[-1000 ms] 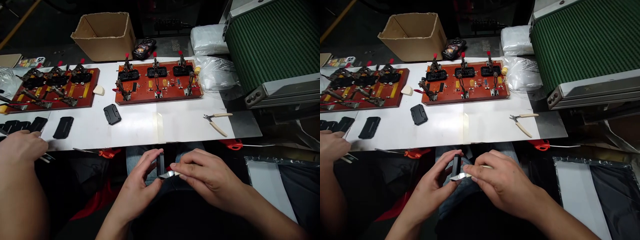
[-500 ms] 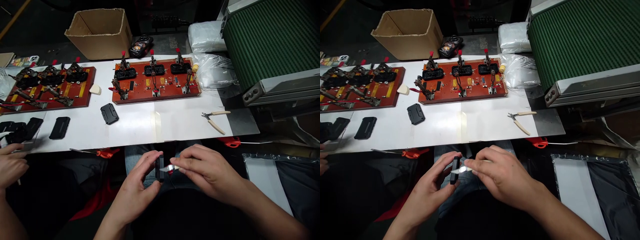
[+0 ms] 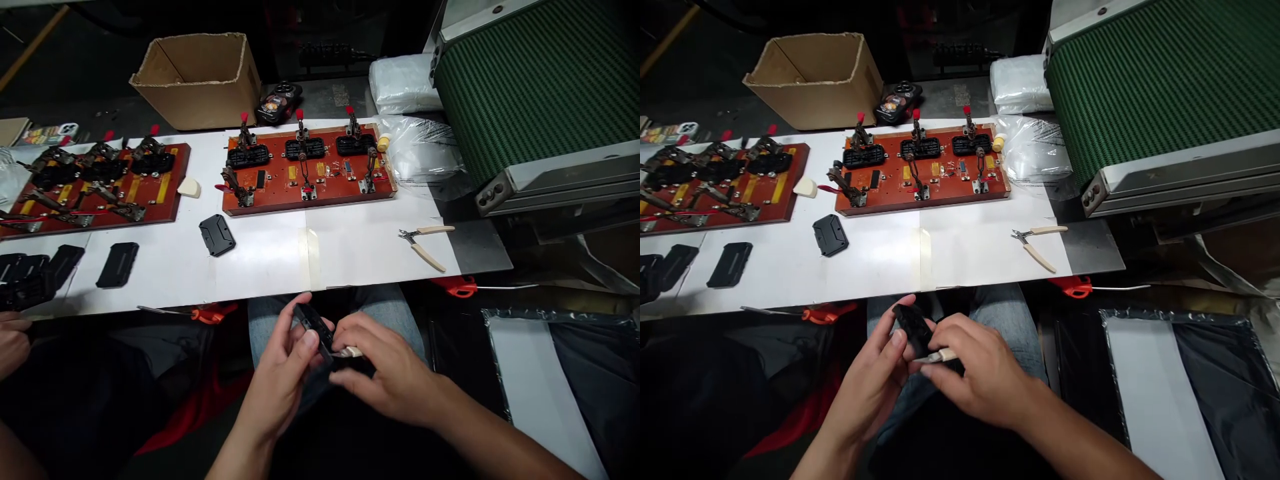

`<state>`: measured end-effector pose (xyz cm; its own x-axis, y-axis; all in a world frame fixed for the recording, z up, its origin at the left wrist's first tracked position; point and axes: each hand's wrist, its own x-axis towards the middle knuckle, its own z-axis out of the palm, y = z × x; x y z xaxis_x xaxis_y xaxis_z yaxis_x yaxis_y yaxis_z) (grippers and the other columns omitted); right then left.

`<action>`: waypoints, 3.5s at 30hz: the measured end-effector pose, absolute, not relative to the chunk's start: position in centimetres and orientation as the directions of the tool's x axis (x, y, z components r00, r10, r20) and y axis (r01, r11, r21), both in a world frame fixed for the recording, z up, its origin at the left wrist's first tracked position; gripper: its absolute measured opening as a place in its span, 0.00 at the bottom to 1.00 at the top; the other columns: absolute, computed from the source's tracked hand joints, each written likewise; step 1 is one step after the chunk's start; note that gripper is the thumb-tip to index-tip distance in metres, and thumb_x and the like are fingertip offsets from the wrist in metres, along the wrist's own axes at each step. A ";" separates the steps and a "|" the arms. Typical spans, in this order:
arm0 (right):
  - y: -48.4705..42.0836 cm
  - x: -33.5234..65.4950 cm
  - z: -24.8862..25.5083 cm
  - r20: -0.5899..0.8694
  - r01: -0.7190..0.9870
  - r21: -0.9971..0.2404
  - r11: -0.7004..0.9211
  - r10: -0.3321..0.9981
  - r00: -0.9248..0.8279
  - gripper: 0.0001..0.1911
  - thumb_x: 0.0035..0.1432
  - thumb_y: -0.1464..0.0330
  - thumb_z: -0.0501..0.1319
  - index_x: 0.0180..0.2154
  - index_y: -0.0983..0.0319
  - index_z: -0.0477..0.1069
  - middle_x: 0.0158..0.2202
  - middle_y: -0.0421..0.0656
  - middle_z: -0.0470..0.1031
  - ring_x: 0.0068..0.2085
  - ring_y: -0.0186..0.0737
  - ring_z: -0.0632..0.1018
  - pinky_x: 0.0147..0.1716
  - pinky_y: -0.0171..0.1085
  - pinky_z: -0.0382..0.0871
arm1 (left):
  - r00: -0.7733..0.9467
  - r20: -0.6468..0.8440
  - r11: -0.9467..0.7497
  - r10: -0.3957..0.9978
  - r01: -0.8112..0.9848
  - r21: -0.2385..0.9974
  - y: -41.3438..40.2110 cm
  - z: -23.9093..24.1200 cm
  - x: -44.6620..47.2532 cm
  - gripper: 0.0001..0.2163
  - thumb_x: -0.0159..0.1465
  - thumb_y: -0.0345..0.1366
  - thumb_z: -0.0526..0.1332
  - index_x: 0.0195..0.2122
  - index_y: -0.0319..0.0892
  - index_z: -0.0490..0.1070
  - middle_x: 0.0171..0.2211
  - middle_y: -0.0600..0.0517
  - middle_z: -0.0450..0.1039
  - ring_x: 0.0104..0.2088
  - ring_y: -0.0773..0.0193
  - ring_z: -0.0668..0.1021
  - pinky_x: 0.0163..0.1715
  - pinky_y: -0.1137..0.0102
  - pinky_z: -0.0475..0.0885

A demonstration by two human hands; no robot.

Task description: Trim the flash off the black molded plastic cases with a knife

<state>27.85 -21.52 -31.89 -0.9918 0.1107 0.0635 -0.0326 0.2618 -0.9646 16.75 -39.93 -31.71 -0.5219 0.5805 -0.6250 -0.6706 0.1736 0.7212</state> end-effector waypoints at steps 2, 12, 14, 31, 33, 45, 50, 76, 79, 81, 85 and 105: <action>-22.1 27.7 -32.2 0.042 0.028 -0.964 0.266 0.256 -0.966 0.04 0.72 0.67 0.63 0.45 0.60 0.73 0.43 0.44 0.77 0.41 0.41 0.78 0.40 0.37 0.72 | -0.578 -0.597 0.286 0.556 -0.541 0.791 -39.8 -32.0 17.1 0.33 0.72 0.55 0.60 0.74 0.56 0.50 0.70 0.42 0.62 0.65 0.45 0.74 0.60 0.52 0.76; -19.7 28.0 -29.4 -0.239 0.241 -0.955 0.172 0.029 -0.971 0.18 0.79 0.60 0.57 0.63 0.58 0.69 0.53 0.44 0.75 0.48 0.42 0.77 0.47 0.38 0.74 | -0.672 -0.186 0.505 0.717 0.316 0.803 -40.2 -31.9 16.6 0.29 0.67 0.34 0.67 0.67 0.58 0.64 0.63 0.54 0.73 0.63 0.56 0.76 0.66 0.62 0.71; -18.8 28.3 -29.1 -0.157 0.150 -0.953 0.262 -0.009 -0.987 0.21 0.81 0.65 0.52 0.70 0.55 0.64 0.62 0.45 0.70 0.59 0.43 0.73 0.60 0.42 0.68 | -0.670 -0.302 0.500 0.679 0.120 0.858 -40.2 -31.2 16.4 0.29 0.66 0.34 0.68 0.67 0.57 0.66 0.64 0.54 0.73 0.62 0.55 0.77 0.64 0.62 0.73; -17.4 27.9 -28.7 0.082 -0.141 -0.854 0.501 -0.138 -0.987 0.20 0.77 0.75 0.56 0.65 0.57 0.70 0.47 0.43 0.77 0.43 0.42 0.74 0.43 0.42 0.68 | -0.557 -0.396 0.478 0.730 0.003 0.878 -41.1 -30.3 16.0 0.31 0.67 0.32 0.67 0.68 0.66 0.64 0.67 0.59 0.69 0.64 0.57 0.76 0.68 0.58 0.71; -16.9 27.6 -29.4 0.098 -0.125 -0.831 0.541 -0.079 -0.992 0.20 0.78 0.74 0.56 0.65 0.57 0.70 0.47 0.44 0.78 0.44 0.43 0.75 0.44 0.43 0.69 | -0.523 -0.372 0.451 0.767 0.027 0.892 -41.1 -30.2 16.2 0.33 0.66 0.30 0.67 0.68 0.66 0.64 0.68 0.58 0.69 0.66 0.57 0.74 0.68 0.59 0.70; -19.4 28.3 -30.2 -0.060 0.065 -0.979 0.194 0.032 -0.998 0.16 0.70 0.61 0.71 0.53 0.58 0.72 0.53 0.42 0.71 0.52 0.42 0.75 0.51 0.37 0.69 | -0.543 -0.412 0.064 0.731 -0.547 0.835 -40.1 -30.5 17.9 0.25 0.67 0.37 0.71 0.62 0.55 0.66 0.67 0.47 0.69 0.67 0.52 0.73 0.64 0.63 0.72; -21.7 28.4 -31.1 0.082 -0.073 -0.992 0.107 0.087 -0.993 0.18 0.70 0.56 0.71 0.53 0.57 0.72 0.54 0.44 0.70 0.59 0.46 0.72 0.54 0.38 0.69 | -0.520 -0.582 -0.125 0.625 -0.803 0.583 -39.5 -30.1 18.5 0.31 0.67 0.38 0.70 0.68 0.55 0.60 0.66 0.44 0.71 0.65 0.47 0.75 0.64 0.54 0.71; -18.8 28.6 -31.1 -0.336 0.336 -0.939 0.074 0.012 -0.942 0.21 0.79 0.53 0.56 0.61 0.59 0.71 0.49 0.44 0.76 0.50 0.45 0.76 0.51 0.41 0.70 | -0.450 -0.161 0.391 0.879 0.482 0.784 -40.9 -30.5 17.1 0.22 0.62 0.32 0.67 0.54 0.48 0.59 0.74 0.37 0.53 0.74 0.45 0.61 0.66 0.48 0.69; -17.2 28.9 -29.5 -0.245 0.233 -0.934 0.270 -0.013 -0.969 0.20 0.83 0.60 0.50 0.67 0.56 0.68 0.54 0.45 0.75 0.54 0.44 0.75 0.56 0.43 0.68 | -0.501 -0.121 0.362 0.857 0.419 0.832 -41.6 -30.1 16.5 0.27 0.61 0.31 0.67 0.59 0.49 0.58 0.74 0.38 0.51 0.73 0.46 0.62 0.69 0.50 0.64; -16.6 28.9 -28.5 -0.170 0.138 -0.916 0.377 -0.055 -0.984 0.18 0.81 0.66 0.53 0.66 0.56 0.72 0.51 0.43 0.77 0.50 0.42 0.76 0.52 0.41 0.69 | -0.494 -0.102 0.338 0.863 0.417 0.844 -41.8 -29.8 16.1 0.31 0.60 0.32 0.68 0.62 0.49 0.58 0.75 0.39 0.51 0.73 0.46 0.62 0.69 0.52 0.64; -16.1 28.5 -27.4 -0.042 -0.038 -0.887 0.460 -0.163 -0.986 0.17 0.79 0.70 0.56 0.64 0.58 0.74 0.46 0.43 0.78 0.45 0.42 0.76 0.47 0.41 0.70 | -0.489 -0.063 0.301 0.870 0.425 0.854 -42.0 -29.3 15.7 0.30 0.59 0.32 0.69 0.61 0.49 0.59 0.75 0.40 0.52 0.73 0.46 0.62 0.69 0.54 0.63; -16.2 27.8 -26.8 -0.049 -0.108 -0.738 0.666 -0.213 -0.976 0.16 0.81 0.66 0.54 0.61 0.55 0.75 0.42 0.43 0.77 0.41 0.46 0.74 0.40 0.44 0.67 | -0.487 -0.064 0.307 0.871 0.439 0.844 -42.3 -28.9 15.2 0.29 0.59 0.31 0.68 0.60 0.49 0.62 0.74 0.41 0.53 0.73 0.46 0.63 0.68 0.54 0.65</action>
